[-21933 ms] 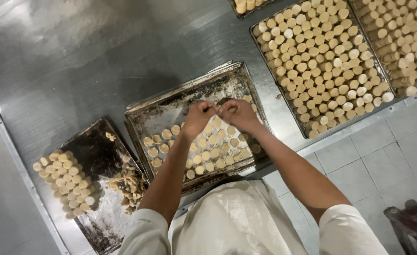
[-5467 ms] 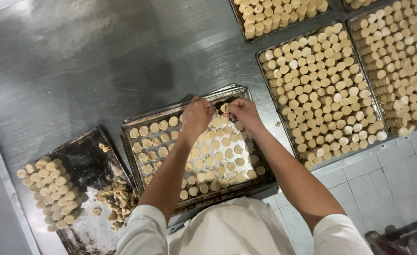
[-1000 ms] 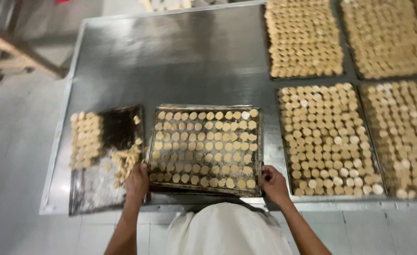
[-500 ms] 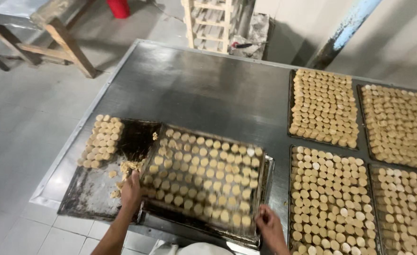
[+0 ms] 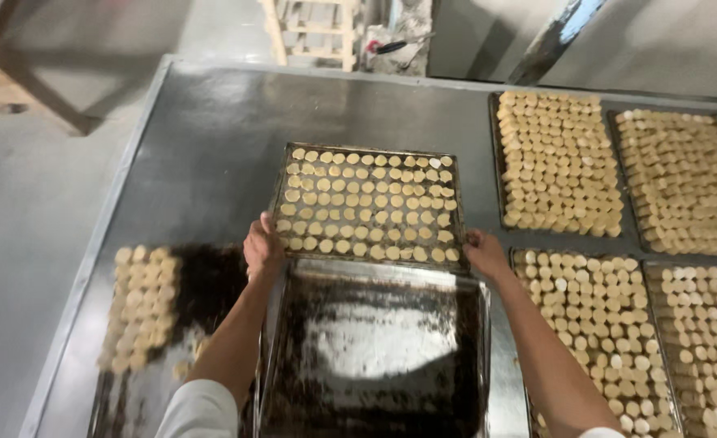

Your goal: The person arranges small, round baked goods onto metal trays by hand, moving them from a pile into neat rows.

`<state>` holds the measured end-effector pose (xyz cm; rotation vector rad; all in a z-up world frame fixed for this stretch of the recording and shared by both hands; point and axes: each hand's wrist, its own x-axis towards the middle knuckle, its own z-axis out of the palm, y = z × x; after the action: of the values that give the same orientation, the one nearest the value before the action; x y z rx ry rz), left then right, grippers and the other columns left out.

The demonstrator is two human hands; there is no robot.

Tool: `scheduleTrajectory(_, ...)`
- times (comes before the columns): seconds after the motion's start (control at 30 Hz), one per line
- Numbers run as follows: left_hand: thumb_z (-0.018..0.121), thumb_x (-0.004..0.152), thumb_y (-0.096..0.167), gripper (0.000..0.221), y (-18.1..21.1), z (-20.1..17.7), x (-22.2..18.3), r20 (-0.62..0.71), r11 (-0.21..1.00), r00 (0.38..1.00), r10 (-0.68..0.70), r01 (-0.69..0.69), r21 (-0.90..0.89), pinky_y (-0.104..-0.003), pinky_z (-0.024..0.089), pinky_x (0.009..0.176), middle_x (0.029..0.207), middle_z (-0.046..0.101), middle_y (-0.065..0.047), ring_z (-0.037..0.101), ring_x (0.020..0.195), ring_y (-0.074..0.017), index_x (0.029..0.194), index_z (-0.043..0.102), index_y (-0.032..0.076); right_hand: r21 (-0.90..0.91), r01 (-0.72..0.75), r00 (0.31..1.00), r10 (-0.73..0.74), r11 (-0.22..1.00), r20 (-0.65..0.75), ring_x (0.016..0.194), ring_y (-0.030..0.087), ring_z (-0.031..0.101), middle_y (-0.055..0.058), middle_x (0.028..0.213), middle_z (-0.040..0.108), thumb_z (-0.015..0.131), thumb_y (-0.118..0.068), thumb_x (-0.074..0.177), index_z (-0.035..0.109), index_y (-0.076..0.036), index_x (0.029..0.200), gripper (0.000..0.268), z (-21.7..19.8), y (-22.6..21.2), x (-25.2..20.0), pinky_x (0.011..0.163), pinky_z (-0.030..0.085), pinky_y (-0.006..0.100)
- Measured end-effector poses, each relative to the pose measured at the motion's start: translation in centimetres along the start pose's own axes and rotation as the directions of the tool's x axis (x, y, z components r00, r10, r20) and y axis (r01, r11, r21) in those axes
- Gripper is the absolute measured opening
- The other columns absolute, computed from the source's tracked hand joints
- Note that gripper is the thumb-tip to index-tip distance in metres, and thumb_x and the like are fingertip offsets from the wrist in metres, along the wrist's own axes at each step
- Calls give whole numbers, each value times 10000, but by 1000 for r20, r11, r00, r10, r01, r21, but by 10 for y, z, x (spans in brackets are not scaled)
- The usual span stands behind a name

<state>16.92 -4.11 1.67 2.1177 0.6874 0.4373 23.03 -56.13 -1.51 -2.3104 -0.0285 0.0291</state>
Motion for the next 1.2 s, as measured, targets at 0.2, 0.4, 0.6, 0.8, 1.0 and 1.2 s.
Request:
scheduleTrajectory(0.2, 339, 1038, 612, 668, 37, 35, 60, 107, 993, 991, -82, 72, 91, -572, 464, 909, 1046, 713, -262, 630, 1047, -488, 1025, 656, 24, -91, -311, 946, 317, 946, 63, 807, 313, 666, 207, 943, 736, 577, -79, 853, 669, -4, 1277, 440, 16, -6, 70, 747, 521, 477)
scheduleTrajectory(0.4, 392, 1037, 588, 643, 48, 35, 75, 246, 983, 965, 92, -127, 131, -592, 367, 1021, 1364, 552, -260, 476, 1285, -442, 1364, 536, 54, -142, -246, 963, 224, 959, -152, 930, 279, 685, 160, 1077, 720, 630, -91, 896, 649, -34, 1279, 388, 27, -30, 93, 791, 542, 411)
scheduleTrajectory(0.6, 582, 981, 378, 609, 13, -32, -15, 181, 916, 905, 384, -398, 46, -581, 313, 1097, 1497, 496, -173, 408, 1365, -396, 1508, 434, 111, -99, 222, 970, -230, 970, -82, 1049, 251, 701, 130, 1241, 687, 674, -74, 925, 625, -66, 1288, 366, 28, -131, 44, 821, 581, 353)
scheduleTrajectory(0.8, 632, 887, 268, 588, -31, -104, -146, 106, 917, 940, 323, -339, 212, -565, 341, 1063, 1416, 522, -176, 449, 1322, -391, 1432, 486, 103, -117, 438, 869, -386, 891, 309, 811, 248, 713, 74, 1275, 678, 661, -137, 941, 668, -122, 1194, 253, -3, -304, -107, 696, 605, 385)
scheduleTrajectory(1.0, 685, 828, 193, 636, -48, -147, -257, 122, 918, 935, 333, -351, 182, -555, 367, 1058, 1362, 553, -166, 473, 1280, -396, 1426, 485, 104, -305, 932, 226, -972, 195, 67, 988, 339, 707, 126, 1185, 638, 723, -108, 911, 616, -63, 1077, 203, -91, -431, -283, 831, 583, 445)
scheduleTrajectory(1.2, 671, 831, 136, 651, -61, -180, -327, 40, 947, 965, 258, -260, 190, -524, 380, 1038, 1377, 559, -172, 489, 1264, -392, 1453, 482, 113, -292, 953, -55, -993, -84, 108, 943, 311, 697, 110, 1146, 644, 731, -111, 881, 594, -77, 1018, 196, -96, -453, -358, 793, 575, 423)
